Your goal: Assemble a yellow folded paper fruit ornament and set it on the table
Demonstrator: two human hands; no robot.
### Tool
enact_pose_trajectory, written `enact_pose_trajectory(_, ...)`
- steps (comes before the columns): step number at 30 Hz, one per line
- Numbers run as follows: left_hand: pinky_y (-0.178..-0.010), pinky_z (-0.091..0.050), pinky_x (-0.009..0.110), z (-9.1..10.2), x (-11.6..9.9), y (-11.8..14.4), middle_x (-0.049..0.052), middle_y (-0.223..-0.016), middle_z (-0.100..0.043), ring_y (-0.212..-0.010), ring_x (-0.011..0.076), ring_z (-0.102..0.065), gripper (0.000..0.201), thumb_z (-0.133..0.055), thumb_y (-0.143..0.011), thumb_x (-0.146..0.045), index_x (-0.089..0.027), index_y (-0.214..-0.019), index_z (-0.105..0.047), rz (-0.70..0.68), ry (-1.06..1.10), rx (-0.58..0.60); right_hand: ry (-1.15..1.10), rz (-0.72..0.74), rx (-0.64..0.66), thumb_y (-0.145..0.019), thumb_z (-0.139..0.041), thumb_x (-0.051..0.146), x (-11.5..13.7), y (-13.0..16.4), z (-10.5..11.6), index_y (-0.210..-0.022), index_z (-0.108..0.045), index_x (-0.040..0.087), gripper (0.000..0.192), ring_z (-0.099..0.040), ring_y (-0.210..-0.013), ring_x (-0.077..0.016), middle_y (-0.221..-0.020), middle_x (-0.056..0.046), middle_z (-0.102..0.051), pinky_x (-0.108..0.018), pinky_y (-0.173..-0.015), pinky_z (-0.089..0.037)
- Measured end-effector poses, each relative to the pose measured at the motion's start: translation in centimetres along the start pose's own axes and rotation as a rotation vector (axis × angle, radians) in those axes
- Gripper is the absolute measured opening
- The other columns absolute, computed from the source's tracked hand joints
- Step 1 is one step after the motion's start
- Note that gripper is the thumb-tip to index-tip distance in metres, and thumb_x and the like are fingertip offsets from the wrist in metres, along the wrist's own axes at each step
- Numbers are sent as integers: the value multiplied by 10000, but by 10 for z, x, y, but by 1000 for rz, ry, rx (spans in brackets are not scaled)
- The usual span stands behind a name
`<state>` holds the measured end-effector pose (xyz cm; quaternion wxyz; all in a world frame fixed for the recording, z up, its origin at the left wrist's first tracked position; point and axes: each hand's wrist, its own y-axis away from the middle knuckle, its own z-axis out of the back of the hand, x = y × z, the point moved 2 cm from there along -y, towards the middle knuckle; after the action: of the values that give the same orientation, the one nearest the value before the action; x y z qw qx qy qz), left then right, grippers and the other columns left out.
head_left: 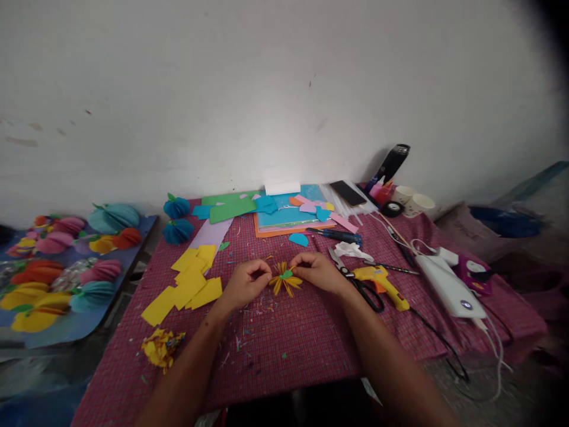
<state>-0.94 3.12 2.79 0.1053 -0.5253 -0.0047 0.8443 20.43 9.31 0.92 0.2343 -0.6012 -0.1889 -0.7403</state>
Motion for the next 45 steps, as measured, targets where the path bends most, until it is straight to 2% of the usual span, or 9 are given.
enact_pose_trajectory(3, -647, -432, 238, -1, 3, 0, -5, -724, -616, -680, 131, -561, 134, -567, -852, -259, -174, -763, -621, 23, 52, -19, 51, 72, -109, -814, -625, 296, 1, 0, 0, -835, -677, 175, 133, -583, -709, -140, -797, -11, -661, -261, -659, -458)
enact_pose_trajectory(9, -685, -444, 238, -2, 13, -4, -2, -831, -632, -735, 130, -579, 138, -582, -840, -251, -188, -958, -612, 63, 171, -193, 115, 154, -254, -851, -564, 301, 4, -1, -4, -841, -651, 194, 138, -580, -739, -144, -811, 0, -645, -276, -697, -472)
enact_pose_trajectory(17, -637, -423, 217, -9, 19, -3, -27, -756, -555, -672, 109, -527, 60, -580, -839, -232, -187, -853, -542, 35, 131, -338, 142, 109, -403, -867, -555, 322, -7, -3, -13, -812, -596, 204, 137, -560, -690, -157, -767, -2, -617, -276, -644, -461)
enact_pose_trajectory(24, -731, -491, 266, -16, 19, -2, 27, -879, -657, -787, 152, -615, 185, -663, -824, -304, -180, -949, -606, 28, 105, -272, 174, 76, -324, -864, -565, 311, -12, -2, -25, -777, -569, 224, 123, -558, -687, -147, -753, 15, -620, -255, -624, -452)
enact_pose_trajectory(31, -791, -514, 300, -14, 18, -2, 56, -993, -688, -879, 171, -645, 179, -595, -860, -217, -201, -1018, -676, -53, -1, -238, 327, 196, -167, -809, -610, 217, 2, 3, -28, -697, -553, 202, 126, -531, -688, -138, -742, 6, -600, -244, -639, -415)
enact_pose_trajectory(35, -847, -505, 317, -10, 16, -3, 53, -996, -683, -937, 176, -635, 151, -574, -878, -198, -209, -976, -688, -117, -32, -247, 317, 247, -8, -824, -658, 291, 13, 10, -23, -785, -625, 200, 104, -572, -735, -150, -806, 1, -655, -257, -675, -427)
enact_pose_trajectory(38, -873, -501, 329, -8, 15, -4, 52, -984, -684, -936, 176, -636, 134, -566, -898, -223, -207, -937, -693, -124, -21, -234, 289, 223, -164, -916, -547, 350, 15, 9, -13, -733, -613, 190, 251, -552, -674, -149, -713, -1, -618, -266, -640, -419)
enact_pose_trajectory(41, -874, -503, 335, -7, 13, -5, 53, -954, -688, -919, 176, -639, 148, -554, -912, -238, -204, -884, -695, -133, -8, -208, 327, 240, -332, -904, -542, 303, 13, 6, -8, -823, -640, 197, 166, -582, -783, -176, -823, -28, -648, -302, -730, -452)
enact_pose_trajectory(45, -893, -501, 340, -6, 12, -5, 56, -951, -696, -938, 182, -644, 156, -559, -909, -252, -208, -864, -702, -137, -11, -203, 298, 216, -278, -879, -533, 254, 6, 1, -11, -896, -666, 210, 141, -606, -830, -181, -902, -38, -667, -324, -765, -479)
